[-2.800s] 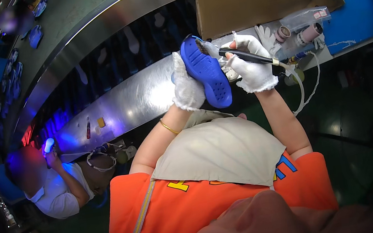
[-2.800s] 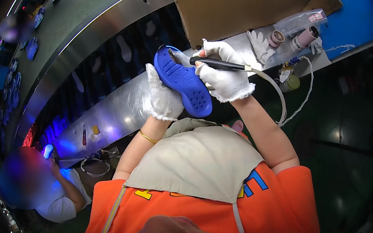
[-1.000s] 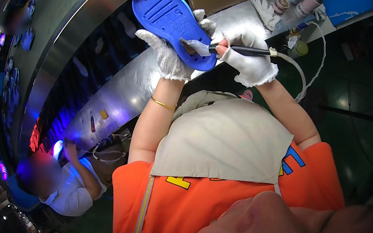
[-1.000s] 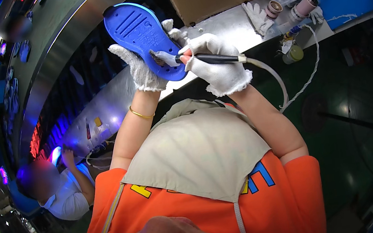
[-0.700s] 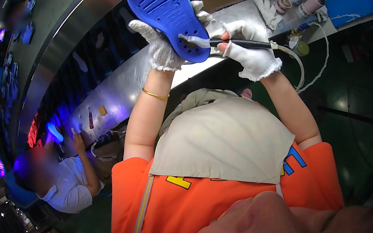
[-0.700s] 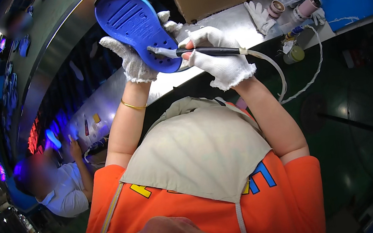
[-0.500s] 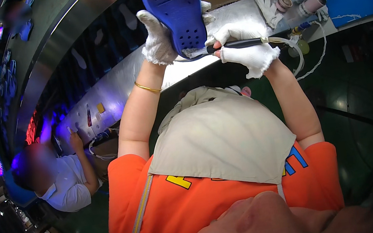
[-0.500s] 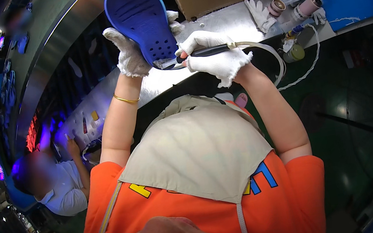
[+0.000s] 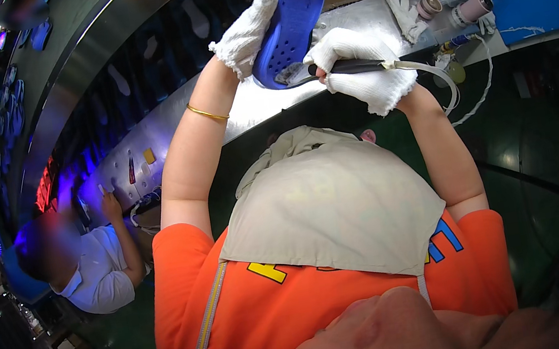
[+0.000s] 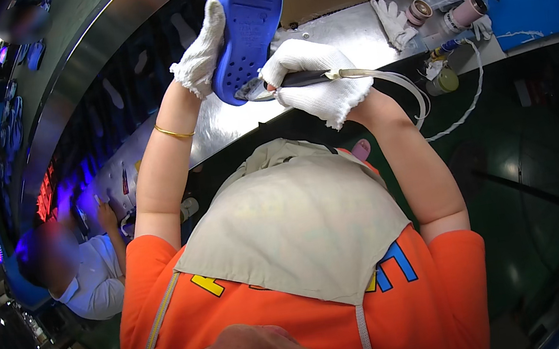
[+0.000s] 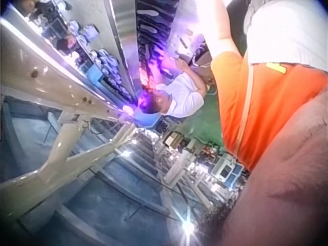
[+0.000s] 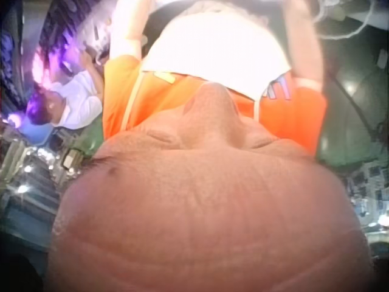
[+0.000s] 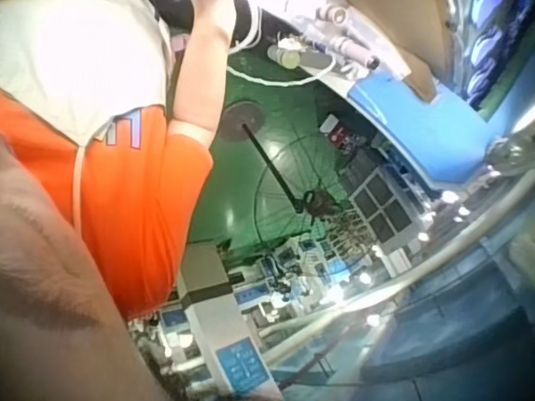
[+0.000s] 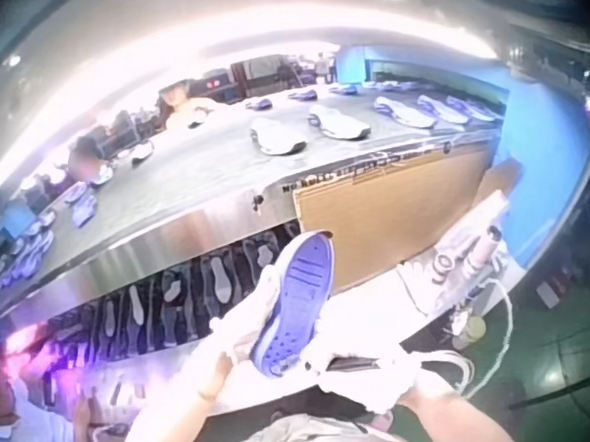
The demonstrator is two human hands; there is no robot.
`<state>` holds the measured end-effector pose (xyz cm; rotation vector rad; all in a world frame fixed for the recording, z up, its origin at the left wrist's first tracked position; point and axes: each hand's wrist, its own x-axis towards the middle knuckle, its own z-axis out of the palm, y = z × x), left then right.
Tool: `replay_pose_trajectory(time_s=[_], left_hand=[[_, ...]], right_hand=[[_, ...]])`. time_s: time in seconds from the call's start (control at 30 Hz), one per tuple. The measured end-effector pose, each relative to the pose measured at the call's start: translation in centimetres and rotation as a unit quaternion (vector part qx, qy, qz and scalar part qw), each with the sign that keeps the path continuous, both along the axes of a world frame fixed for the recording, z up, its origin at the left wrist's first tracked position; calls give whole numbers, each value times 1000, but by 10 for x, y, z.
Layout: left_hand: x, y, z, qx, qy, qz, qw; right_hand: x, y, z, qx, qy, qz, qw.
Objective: The person uses a handheld tool to scrape and clean the soles of blue slip-on shoes. They repeatedly pick up shoes from a nearby surface, scrape the soles, and place them back down.
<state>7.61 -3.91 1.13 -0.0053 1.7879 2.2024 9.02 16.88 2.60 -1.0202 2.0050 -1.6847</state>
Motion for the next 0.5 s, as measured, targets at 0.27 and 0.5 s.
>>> replay_pose_trajectory(time_s=[0.27,0.5], left_hand=[[-5,2,0,-48,-38,5,998],[-2,-2,3,-81,-49,24,995]], right_hand=[[-11,3,8,6,24,2,1000],[-15,6,9,50,-47,36,997]])
